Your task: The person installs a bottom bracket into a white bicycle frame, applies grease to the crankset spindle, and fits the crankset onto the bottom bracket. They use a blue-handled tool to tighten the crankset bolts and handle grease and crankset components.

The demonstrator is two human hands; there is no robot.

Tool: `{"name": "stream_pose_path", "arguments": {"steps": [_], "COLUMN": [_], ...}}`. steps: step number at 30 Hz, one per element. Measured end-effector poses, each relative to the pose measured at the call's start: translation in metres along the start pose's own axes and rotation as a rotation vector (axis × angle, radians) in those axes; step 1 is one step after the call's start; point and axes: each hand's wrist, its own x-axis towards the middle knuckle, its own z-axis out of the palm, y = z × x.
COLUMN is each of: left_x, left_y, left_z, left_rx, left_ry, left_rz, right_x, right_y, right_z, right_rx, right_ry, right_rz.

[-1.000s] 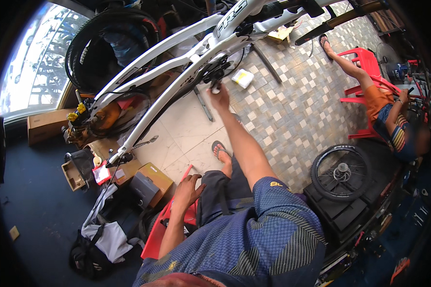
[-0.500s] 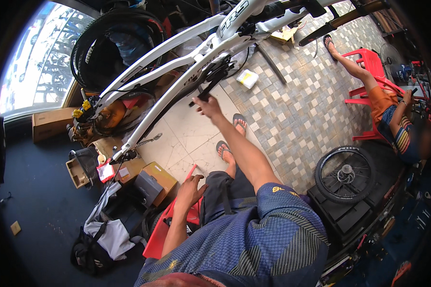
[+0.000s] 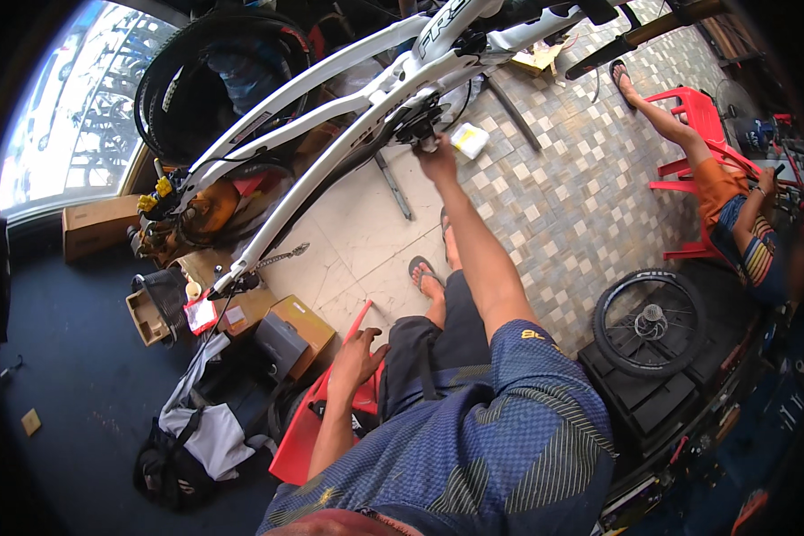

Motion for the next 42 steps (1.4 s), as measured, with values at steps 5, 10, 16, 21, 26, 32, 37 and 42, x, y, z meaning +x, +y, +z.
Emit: {"name": "stream_pose_path", "arguments": {"steps": [5, 10, 16, 21, 26, 32, 37, 42], "left_x": [-0.004, 0.008, 0.011, 0.008, 0.008, 0.023, 0.041, 0.077], "left_y": [-0.006, -0.004, -0.002, 0.002, 0.0, 0.014, 0.036, 0.102], "left_z": [0.015, 0.01, 0.015, 0.013, 0.013, 0.007, 0.002, -0.001], "left_rx": [-0.021, -0.003, -0.026, -0.006, 0.003, 0.1, 0.187, 0.41], "left_ry": [0.006, 0.012, 0.03, 0.007, 0.03, -0.033, -0.023, -0.05], "left_rz": [-0.022, 0.024, 0.027, 0.013, 0.061, 0.094, 0.159, 0.264], "right_x": [-0.006, -0.034, -0.097, -0.076, -0.072, -0.142, -0.211, -0.251], "right_y": [-0.027, -0.027, -0.088, -0.069, 0.011, 0.125, 0.15, 0.211], "right_z": [-0.027, -0.006, -0.02, -0.015, -0.039, -0.143, -0.261, -0.353], "right_rx": [-0.193, 0.348, 0.755, 0.199, -0.26, -0.348, -0.482, -0.613], "right_ry": [0.114, -0.374, -0.741, -0.544, -0.295, -0.277, -0.249, -0.044], "right_rz": [-0.205, 0.233, 0.437, 0.184, 0.036, 0.172, 0.476, 0.363]}}
